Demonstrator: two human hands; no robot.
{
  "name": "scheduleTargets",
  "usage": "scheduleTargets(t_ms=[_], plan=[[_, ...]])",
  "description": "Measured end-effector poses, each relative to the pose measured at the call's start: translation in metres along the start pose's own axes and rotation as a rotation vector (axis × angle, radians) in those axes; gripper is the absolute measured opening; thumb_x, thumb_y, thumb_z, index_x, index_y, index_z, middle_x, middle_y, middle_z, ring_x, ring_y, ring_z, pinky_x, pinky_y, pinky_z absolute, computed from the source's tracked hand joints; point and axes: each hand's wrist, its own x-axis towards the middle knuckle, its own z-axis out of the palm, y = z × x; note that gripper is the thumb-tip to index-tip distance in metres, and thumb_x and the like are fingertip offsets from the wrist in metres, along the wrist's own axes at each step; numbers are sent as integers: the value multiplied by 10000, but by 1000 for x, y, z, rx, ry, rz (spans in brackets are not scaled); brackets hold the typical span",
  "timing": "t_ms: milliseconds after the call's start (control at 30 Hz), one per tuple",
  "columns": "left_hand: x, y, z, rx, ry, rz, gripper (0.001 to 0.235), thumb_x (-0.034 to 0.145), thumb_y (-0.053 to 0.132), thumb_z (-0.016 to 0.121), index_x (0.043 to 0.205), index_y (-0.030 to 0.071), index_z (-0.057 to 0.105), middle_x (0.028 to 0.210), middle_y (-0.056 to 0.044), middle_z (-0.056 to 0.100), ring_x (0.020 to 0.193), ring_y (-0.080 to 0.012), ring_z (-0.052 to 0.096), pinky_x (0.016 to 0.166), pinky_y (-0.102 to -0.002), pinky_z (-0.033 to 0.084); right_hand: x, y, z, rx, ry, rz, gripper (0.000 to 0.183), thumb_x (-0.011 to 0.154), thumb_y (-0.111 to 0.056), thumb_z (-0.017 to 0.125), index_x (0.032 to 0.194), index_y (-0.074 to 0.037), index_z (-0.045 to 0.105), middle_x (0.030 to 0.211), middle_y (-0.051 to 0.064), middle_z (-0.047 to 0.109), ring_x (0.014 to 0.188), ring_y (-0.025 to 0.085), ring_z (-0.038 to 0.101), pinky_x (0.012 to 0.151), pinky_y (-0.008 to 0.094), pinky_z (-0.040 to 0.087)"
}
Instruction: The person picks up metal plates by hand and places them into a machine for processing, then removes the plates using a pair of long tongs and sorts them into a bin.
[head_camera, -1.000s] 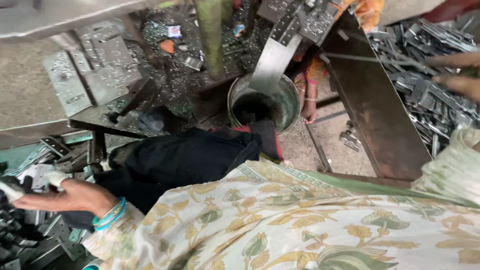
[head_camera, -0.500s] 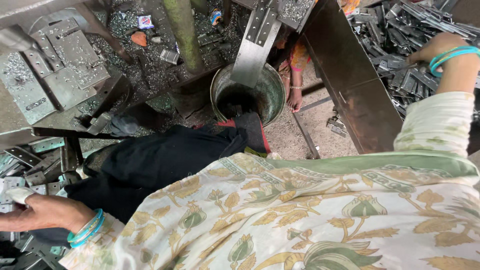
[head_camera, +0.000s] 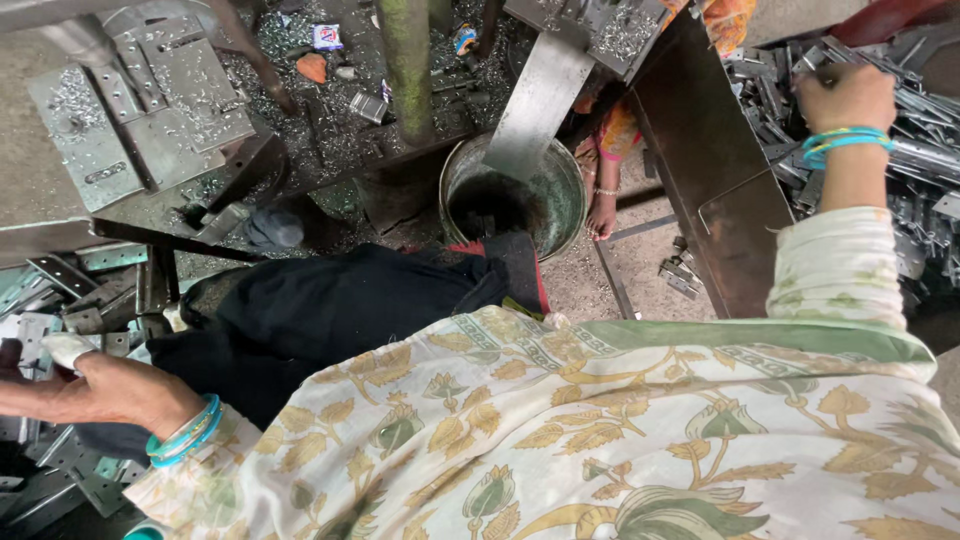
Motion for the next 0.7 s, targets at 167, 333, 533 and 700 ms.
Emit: scheduleTargets(t_ms=[167, 333, 533, 700], plan=[[-7, -4, 6, 132, 35, 69, 767, 920, -86, 506, 1654, 1, 303, 1695, -242, 282, 1608, -379, 300, 1368, -475, 193, -13, -10, -42, 219, 382, -307, 237, 927, -97, 689, 1102, 45, 762, 998, 241, 738, 896, 416, 712, 821, 508, 563], [-11, 29, 3, 115, 3, -63, 617, 1121, 94, 638, 1666, 16, 360, 1720, -255, 273, 1632, -397, 273, 1354, -483, 220, -60, -114, -84, 506, 236, -509, 201, 1005, 7, 601, 1176, 50, 697, 1129, 228, 723, 1017, 355, 694, 931, 422, 548], [-7, 10, 10, 135, 76, -20, 616, 1154, 136, 702, 1631, -21, 346, 1706, -303, 227, 1615, -428, 254, 1350, -504, 234, -160, -303, -84, 547, -148, -838, 199, 944, -166, 735, 1131, -110, 769, 941, 113, 700, 735, 279, 679, 678, 392, 562], [-4, 69, 4, 102, -4, -66, 538, 1104, 93, 653, 1595, 2, 454, 1690, -235, 423, 1615, -401, 323, 1366, -497, 191, -254, -420, -91, 902, -477, -1648, 394, 868, -172, 720, 1256, -130, 669, 950, 72, 639, 830, 269, 653, 701, 403, 531]])
